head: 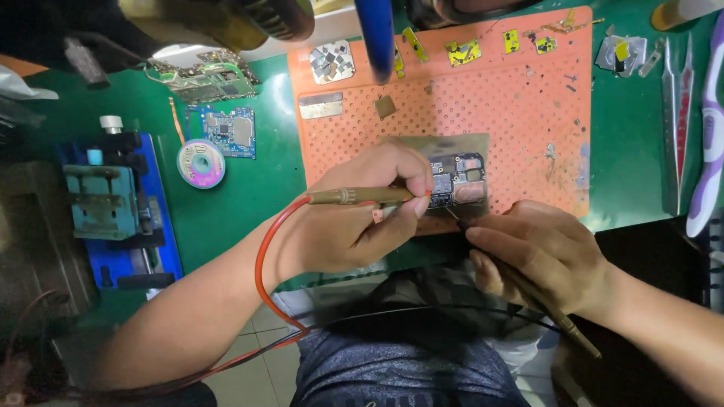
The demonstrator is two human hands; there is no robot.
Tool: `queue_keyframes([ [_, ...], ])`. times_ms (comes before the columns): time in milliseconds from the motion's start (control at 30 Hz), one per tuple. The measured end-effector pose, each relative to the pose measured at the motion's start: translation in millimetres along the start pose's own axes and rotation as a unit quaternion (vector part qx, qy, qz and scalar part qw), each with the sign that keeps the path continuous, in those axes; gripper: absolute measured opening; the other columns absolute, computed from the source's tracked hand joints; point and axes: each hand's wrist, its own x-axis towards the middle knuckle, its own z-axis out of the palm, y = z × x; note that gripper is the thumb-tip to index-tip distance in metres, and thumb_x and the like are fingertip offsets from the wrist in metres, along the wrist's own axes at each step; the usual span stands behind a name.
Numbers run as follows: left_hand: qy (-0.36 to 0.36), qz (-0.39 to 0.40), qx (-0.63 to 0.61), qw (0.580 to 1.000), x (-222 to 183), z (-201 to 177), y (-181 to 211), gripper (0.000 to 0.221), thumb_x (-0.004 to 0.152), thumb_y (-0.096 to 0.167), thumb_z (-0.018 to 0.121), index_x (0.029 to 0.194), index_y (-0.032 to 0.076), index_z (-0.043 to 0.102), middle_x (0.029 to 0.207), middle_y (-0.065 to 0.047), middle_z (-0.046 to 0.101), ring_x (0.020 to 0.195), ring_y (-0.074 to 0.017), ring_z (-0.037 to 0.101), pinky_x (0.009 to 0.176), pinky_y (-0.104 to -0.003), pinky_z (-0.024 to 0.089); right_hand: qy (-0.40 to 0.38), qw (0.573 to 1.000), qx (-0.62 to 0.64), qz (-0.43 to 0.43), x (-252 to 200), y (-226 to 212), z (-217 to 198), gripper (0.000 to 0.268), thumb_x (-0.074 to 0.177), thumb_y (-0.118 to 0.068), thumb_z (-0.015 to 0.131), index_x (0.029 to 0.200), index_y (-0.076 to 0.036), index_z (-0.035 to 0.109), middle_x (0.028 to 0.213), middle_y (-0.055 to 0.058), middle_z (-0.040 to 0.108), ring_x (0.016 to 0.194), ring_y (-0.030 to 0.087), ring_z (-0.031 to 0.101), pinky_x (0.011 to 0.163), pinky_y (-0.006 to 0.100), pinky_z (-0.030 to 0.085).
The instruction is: The person is soldering and testing components on a mobile phone motherboard using a soldering iron and a probe.
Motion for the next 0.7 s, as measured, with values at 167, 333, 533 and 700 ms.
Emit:
queue_keyframes([
  [167,-0.016,0.029,-0.03,0.999,1.3,-2.2,-2.5,0.004,0.107,0.012,0.043,0.109,0.009,0.045,0.101,-0.007,0.055,0.087,-0.0221,0.056,0.079,-0.035,0.047,-0.011,0.999,-0.04,-0.013,-8.7,2.4,2.6,0.023,0.097,-0.015,0.066,0.112,0.002,0.069,0.11,0.018,0.071,0.084,0.026,0.071,0.07,0.04,0.06],
  [333,-0.03,0.022,-0.026,0.999,-0.2,-4.6,-2.2,0.003,0.106,0.008,0.042,0.108,0.01,0.044,0.095,-0.003,0.053,0.082,-0.0207,0.051,0.075,-0.034,0.043,-0.002,0.999,-0.019,-0.032,-2.6,1.4,9.1,0.02,0.098,-0.011,0.064,0.111,0.005,0.069,0.107,0.021,0.071,0.08,0.027,0.07,0.064,0.038,0.058],
  [533,-0.037,0.012,-0.019,0.999,-0.8,-7.6,1.3,0.004,0.106,0.011,0.042,0.106,0.01,0.046,0.097,-0.005,0.052,0.083,-0.0215,0.05,0.073,-0.033,0.041,-0.003,0.998,-0.051,-0.034,6.2,-4.4,7.6,0.02,0.098,-0.012,0.062,0.106,0.002,0.073,0.105,0.017,0.071,0.084,0.028,0.068,0.07,0.039,0.058],
  [700,-0.019,0.031,-0.007,0.999,-4.0,-6.4,-2.9,0.012,0.108,0.019,0.047,0.102,0.008,0.048,0.101,-0.005,0.052,0.086,-0.0225,0.052,0.074,-0.033,0.042,-0.047,0.997,-0.051,-0.019,-1.2,-5.7,9.3,0.023,0.1,-0.014,0.063,0.112,0.003,0.072,0.114,0.018,0.069,0.095,0.032,0.068,0.08,0.045,0.059],
])
